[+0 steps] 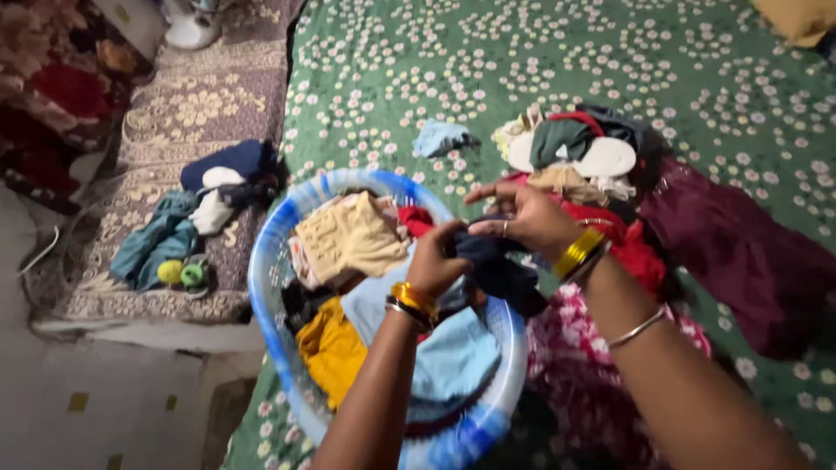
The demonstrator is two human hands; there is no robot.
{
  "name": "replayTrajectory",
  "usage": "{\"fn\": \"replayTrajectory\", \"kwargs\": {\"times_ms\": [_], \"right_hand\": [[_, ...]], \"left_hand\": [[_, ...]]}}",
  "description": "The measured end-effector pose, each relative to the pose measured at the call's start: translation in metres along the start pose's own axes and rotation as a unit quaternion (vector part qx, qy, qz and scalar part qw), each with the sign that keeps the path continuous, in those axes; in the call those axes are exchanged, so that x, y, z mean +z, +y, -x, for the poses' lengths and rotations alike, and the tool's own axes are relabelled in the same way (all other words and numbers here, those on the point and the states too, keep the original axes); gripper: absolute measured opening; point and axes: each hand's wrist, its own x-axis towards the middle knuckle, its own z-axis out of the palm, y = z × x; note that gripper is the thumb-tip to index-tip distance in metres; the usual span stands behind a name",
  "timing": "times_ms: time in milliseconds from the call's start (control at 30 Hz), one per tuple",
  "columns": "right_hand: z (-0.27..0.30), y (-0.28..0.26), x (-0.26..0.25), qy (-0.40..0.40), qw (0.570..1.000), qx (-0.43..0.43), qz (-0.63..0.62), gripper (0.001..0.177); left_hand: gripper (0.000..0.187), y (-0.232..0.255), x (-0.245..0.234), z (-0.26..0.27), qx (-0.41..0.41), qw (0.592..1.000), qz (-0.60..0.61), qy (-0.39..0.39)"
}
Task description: The person sorts through a pile of laundry on a bed by hand, picking up items of clothing one at a time and placing them into a blue plastic basket or onto separate piles on the bed.
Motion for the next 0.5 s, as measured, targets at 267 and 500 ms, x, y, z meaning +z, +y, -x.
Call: {"fn": "replayTrajectory", "kwargs": {"times_ms": [267, 500], "right_hand": [[0.075, -0.084, 0.054, 0.087, 0.896, -0.127, 0.415, 0.032], [0.103, -0.117, 0.057, 0.189, 0.897, -0.156, 0.369, 0.019]], "left_hand": [[0.053, 0.095, 0.004, 0.056, 0.004, 0.922, -0.386, -0.025], [0.047, 0.097, -0.013, 0.074, 0.054, 0.896, -0.438, -0.053]]}}
